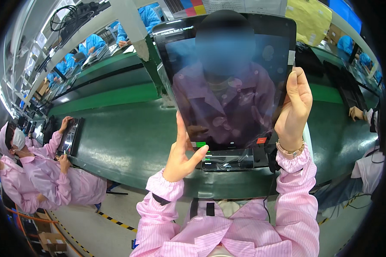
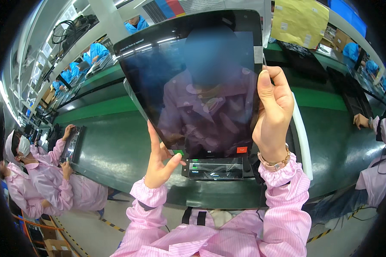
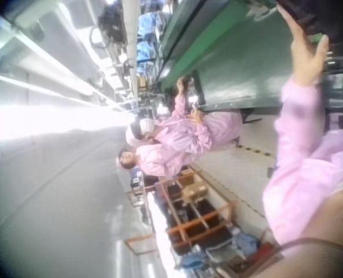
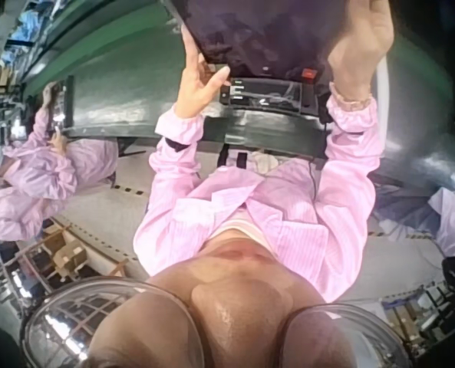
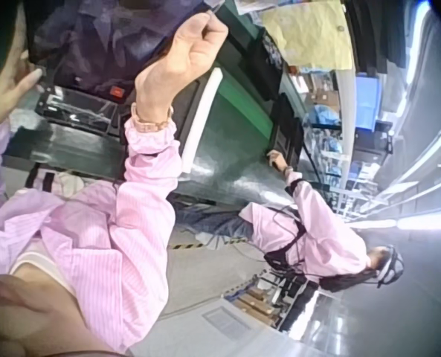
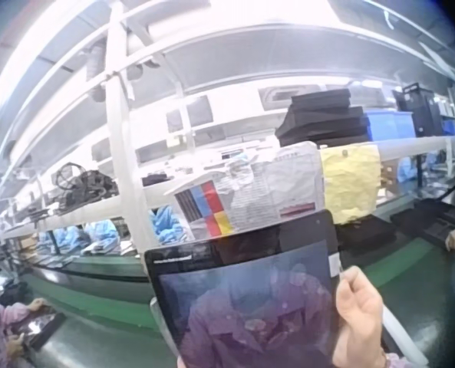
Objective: Inspecting and testing tablet devices on an assembly line.
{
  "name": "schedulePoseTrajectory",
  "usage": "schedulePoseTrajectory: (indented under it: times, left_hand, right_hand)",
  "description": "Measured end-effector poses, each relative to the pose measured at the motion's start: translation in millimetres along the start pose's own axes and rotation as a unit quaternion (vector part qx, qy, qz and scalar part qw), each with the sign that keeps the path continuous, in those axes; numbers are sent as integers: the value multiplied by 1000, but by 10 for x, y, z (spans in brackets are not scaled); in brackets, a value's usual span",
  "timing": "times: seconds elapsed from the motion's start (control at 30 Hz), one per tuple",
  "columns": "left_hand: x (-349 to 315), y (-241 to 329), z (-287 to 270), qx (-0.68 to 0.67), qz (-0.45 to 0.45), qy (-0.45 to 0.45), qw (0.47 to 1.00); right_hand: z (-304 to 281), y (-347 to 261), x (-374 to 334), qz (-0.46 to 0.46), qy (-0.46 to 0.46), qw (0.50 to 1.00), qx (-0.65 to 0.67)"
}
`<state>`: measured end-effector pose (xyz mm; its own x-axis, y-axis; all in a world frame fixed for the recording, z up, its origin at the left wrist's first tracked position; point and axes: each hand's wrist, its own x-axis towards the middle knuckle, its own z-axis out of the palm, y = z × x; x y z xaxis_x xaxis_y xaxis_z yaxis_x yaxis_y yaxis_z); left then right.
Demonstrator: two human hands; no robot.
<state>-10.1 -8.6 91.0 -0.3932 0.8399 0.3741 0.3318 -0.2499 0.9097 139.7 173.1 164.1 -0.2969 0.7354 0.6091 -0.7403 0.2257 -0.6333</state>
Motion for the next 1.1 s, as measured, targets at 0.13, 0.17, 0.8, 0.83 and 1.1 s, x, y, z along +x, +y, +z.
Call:
schedulePoseTrajectory:
  times: [0.13, 0.17, 0.8, 0.83, 1.1]
  left_hand:
    - [-16, -52, -50, 28, 34, 6, 999]
    - [-23, -44, -57, 28, 33, 9, 999]
    - [-29, 33, -108, -39, -16, -39, 998]
    - [-31, 30, -111, -39, -17, -39, 998]
    - [-35, 26, -108, -52, -29, -42, 997]
  right_hand:
    - [85, -14, 18, 1, 10, 1000, 12]
    - [101, -25, 16, 2, 8, 1000, 12]
    - [130, -48, 41, 0, 1, 1000, 21]
    - [136, -44, 42, 1, 5, 1000, 21]
    - [117, -48, 37, -5, -2, 1000, 13]
